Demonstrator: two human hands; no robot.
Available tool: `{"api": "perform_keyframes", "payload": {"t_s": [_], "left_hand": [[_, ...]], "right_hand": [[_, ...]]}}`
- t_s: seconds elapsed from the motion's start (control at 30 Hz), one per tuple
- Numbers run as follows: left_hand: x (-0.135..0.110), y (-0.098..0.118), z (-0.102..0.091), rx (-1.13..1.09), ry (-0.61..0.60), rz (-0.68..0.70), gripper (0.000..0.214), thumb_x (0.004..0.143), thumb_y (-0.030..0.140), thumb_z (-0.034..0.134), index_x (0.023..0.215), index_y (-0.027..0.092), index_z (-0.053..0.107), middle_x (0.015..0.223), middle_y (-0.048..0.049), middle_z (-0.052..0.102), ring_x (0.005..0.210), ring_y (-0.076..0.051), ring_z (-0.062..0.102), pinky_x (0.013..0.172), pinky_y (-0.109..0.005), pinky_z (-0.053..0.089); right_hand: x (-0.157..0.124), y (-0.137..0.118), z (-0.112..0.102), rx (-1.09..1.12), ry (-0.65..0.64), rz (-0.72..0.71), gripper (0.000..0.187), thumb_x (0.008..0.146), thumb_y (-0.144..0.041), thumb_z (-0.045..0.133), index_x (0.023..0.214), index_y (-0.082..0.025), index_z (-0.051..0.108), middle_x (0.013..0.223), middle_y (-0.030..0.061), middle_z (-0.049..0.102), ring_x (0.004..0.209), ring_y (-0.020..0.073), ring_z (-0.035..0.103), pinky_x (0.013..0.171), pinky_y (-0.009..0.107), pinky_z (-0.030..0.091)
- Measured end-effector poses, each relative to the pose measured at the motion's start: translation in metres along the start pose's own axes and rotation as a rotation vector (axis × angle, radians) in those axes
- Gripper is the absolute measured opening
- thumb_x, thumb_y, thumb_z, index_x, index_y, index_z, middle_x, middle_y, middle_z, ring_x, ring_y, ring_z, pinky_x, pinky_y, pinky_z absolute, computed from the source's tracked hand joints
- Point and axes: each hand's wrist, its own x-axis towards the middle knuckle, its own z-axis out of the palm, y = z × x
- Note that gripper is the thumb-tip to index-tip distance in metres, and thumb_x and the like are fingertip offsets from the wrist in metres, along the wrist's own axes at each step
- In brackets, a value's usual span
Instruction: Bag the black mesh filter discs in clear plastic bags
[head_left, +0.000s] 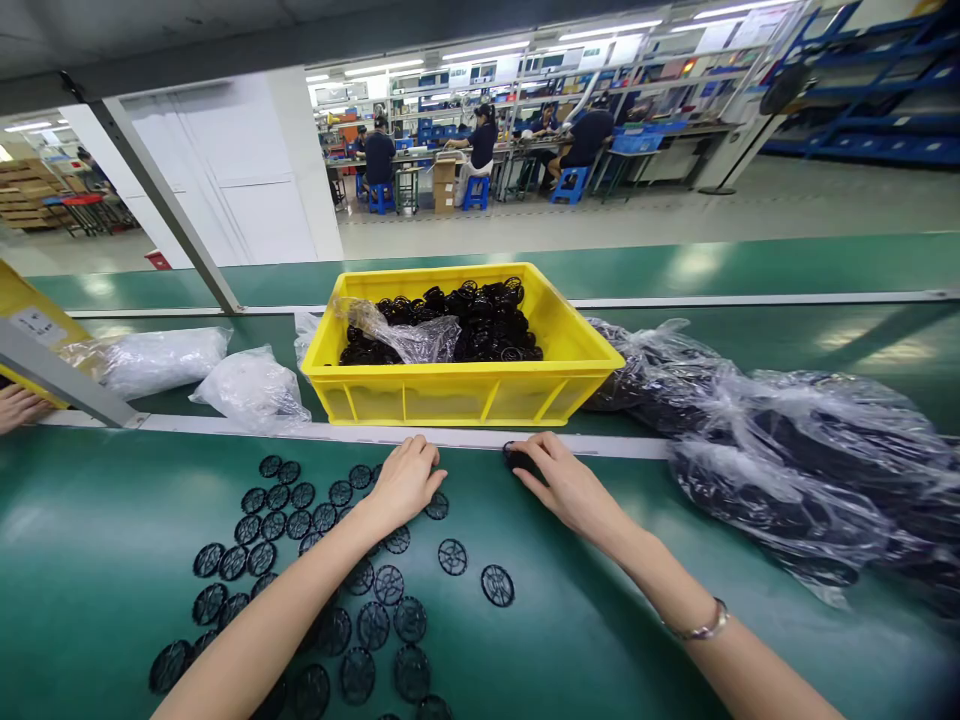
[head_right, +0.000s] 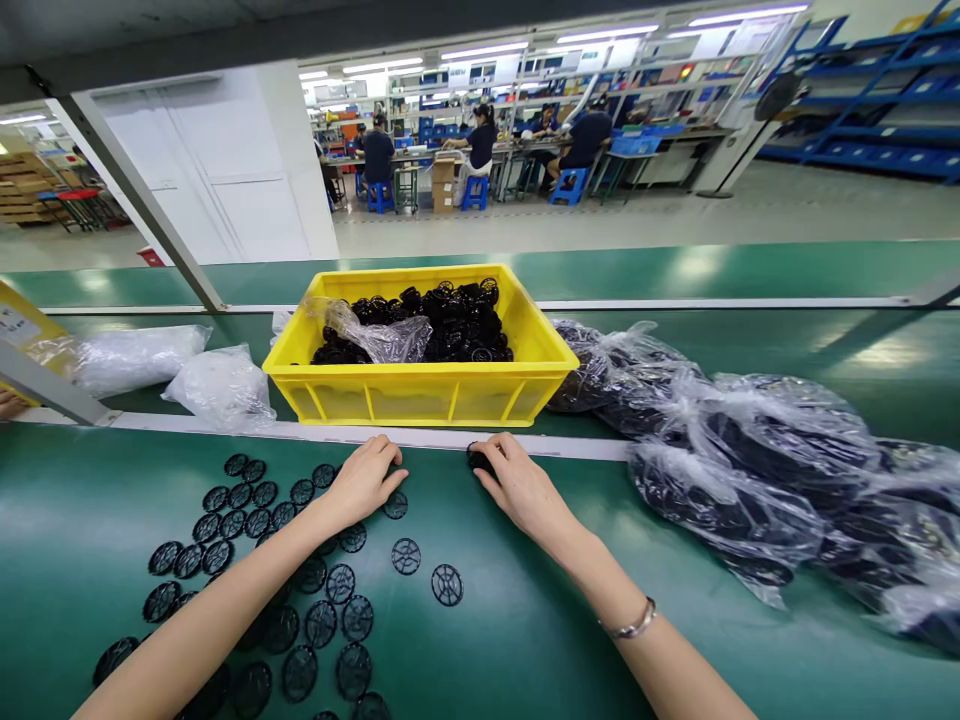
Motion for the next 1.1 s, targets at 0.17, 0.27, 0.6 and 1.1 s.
{"api": "perform_keyframes", "payload": {"t_s": [0.17, 0.27, 0.6, 1.1], "left_hand": [[-0.007, -0.006, -0.009, -0.027, 0.054, -0.016, 0.011, 0.097, 0.02, 0.047, 0.09, 0.02, 0.055, 0.096, -0.0075, 0.061, 0.092, -0.025, 0.056, 0.085, -0.039, 0.047], [-0.012, -0.009, -0.016, -0.047, 0.071, -0.019, 0.012, 0.097, 0.018, 0.045, 0.09, 0.021, 0.055, 0.096, -0.0065, 0.061, 0.093, -0.024, 0.056, 0.085, -0.038, 0.047], [-0.022, -0.009, -0.024, -0.085, 0.092, -0.007, 0.015, 0.098, 0.019, 0.042, 0.094, 0.02, 0.057, 0.098, -0.0074, 0.063, 0.095, -0.024, 0.059, 0.086, -0.038, 0.051], [-0.067, 0.03, -0.004, 0.062, -0.181, 0.391, 0.038, 0.1, 0.04, 0.048, 0.133, 0.021, 0.052, 0.145, -0.0105, 0.052, 0.133, -0.029, 0.047, 0.113, -0.05, 0.04]], "right_hand": [[-0.004, -0.02, -0.007, 0.324, -0.112, 0.209, 0.026, 0.096, -0.047, 0.049, 0.104, -0.024, 0.06, 0.088, 0.0046, 0.062, 0.069, 0.019, 0.059, 0.064, 0.033, 0.052], [-0.007, -0.039, 0.001, 0.582, -0.26, 0.315, 0.033, 0.093, -0.052, 0.053, 0.107, -0.023, 0.06, 0.084, 0.0022, 0.063, 0.067, 0.0164, 0.059, 0.057, 0.029, 0.05], [0.0, -0.027, 0.001, 0.345, -0.069, 0.248, 0.029, 0.098, -0.046, 0.044, 0.103, -0.024, 0.063, 0.085, 0.0047, 0.066, 0.07, 0.0198, 0.062, 0.066, 0.034, 0.052], [0.006, 0.01, 0.002, 0.088, -0.027, 0.011, 0.02, 0.096, -0.031, 0.052, 0.115, -0.023, 0.055, 0.112, 0.0103, 0.06, 0.099, 0.0263, 0.064, 0.088, 0.044, 0.055]]}}
